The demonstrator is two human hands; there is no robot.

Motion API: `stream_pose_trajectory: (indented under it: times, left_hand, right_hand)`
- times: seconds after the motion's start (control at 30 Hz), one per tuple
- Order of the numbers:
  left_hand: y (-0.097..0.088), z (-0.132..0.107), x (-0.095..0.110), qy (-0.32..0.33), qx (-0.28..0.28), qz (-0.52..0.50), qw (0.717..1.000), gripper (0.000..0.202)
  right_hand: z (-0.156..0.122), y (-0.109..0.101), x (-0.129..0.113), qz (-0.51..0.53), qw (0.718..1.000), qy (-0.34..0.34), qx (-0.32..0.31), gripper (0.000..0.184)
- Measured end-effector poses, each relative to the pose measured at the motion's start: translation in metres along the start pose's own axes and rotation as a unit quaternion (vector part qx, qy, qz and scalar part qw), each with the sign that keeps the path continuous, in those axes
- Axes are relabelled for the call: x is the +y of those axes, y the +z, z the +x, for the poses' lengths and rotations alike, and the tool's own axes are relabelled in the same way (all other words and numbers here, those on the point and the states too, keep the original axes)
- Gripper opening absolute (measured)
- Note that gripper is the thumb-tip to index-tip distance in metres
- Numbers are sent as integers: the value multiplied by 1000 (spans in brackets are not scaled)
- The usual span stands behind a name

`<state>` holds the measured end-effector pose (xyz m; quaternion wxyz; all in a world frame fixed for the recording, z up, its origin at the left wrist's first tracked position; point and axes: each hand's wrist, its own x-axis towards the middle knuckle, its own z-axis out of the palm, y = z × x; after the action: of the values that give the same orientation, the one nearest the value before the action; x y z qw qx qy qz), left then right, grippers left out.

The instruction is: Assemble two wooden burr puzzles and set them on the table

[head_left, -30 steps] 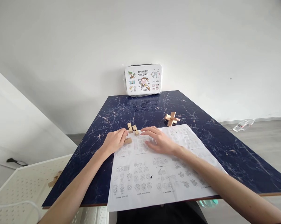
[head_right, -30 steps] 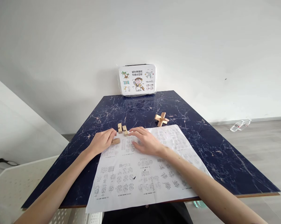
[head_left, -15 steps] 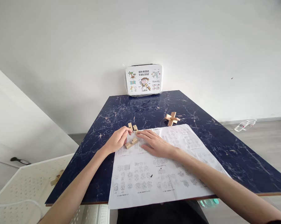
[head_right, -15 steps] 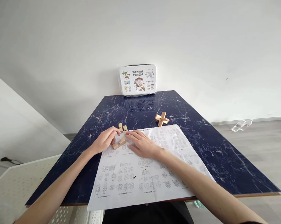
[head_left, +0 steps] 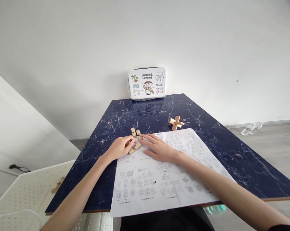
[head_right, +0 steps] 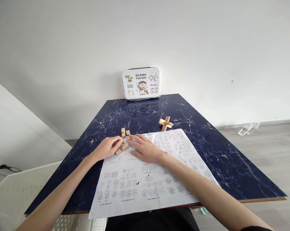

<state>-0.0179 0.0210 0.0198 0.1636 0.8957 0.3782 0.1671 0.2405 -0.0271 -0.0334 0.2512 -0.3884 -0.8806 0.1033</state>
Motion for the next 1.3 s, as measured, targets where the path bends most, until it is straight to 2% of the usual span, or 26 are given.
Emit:
stream_pose_trajectory:
  times: [0.1, 0.27, 0.33, 0.4, 0.5, 0.6, 0.7, 0.8, 1.0, 1.13, 1.3]
  left_hand:
    - [4, 0, -3, -3, 16, 15, 1000, 36]
    - [11, 4, -10, 41, 142, 37, 988, 27]
    - [13, 7, -16, 47, 170, 40, 983, 28]
    - [15, 10, -23, 49, 168, 42, 984, 30]
    - [18, 13, -32, 65, 135, 45, 988, 34]
    - [21, 13, -37, 68, 91, 48, 992, 42]
    - [21, 13, -38, 68, 73, 56, 993, 44]
    - [20, 14, -38, 64, 81, 74, 992, 41]
    - [21, 13, -44, 39, 122, 97, 987, 31]
    - [21, 12, -53, 6, 151, 97, 984, 25]
    - [15, 12, -49, -23, 183, 61, 981, 21]
  right_hand:
    - [1, -2, -1, 6, 1000, -7, 12, 54]
    - [1, 3, 1, -3, 1000, -15, 7, 57]
    - [2, 5, 2, -7, 1000, -14, -4, 57]
    - [3, 6, 2, -8, 1000, -15, -11, 56]
    - [4, 4, 0, -4, 1000, -20, -3, 55]
    - [5, 1, -2, 5, 999, -24, 20, 52]
    - [6, -1, -3, 18, 998, -23, 51, 47]
    - [7, 1, -1, 36, 996, 2, 84, 42]
    - [4, 5, 10, 42, 985, 98, 138, 37]
    - [3, 5, 17, 40, 979, 127, 154, 15]
    - [5, -4, 18, 160, 960, 174, 151, 18]
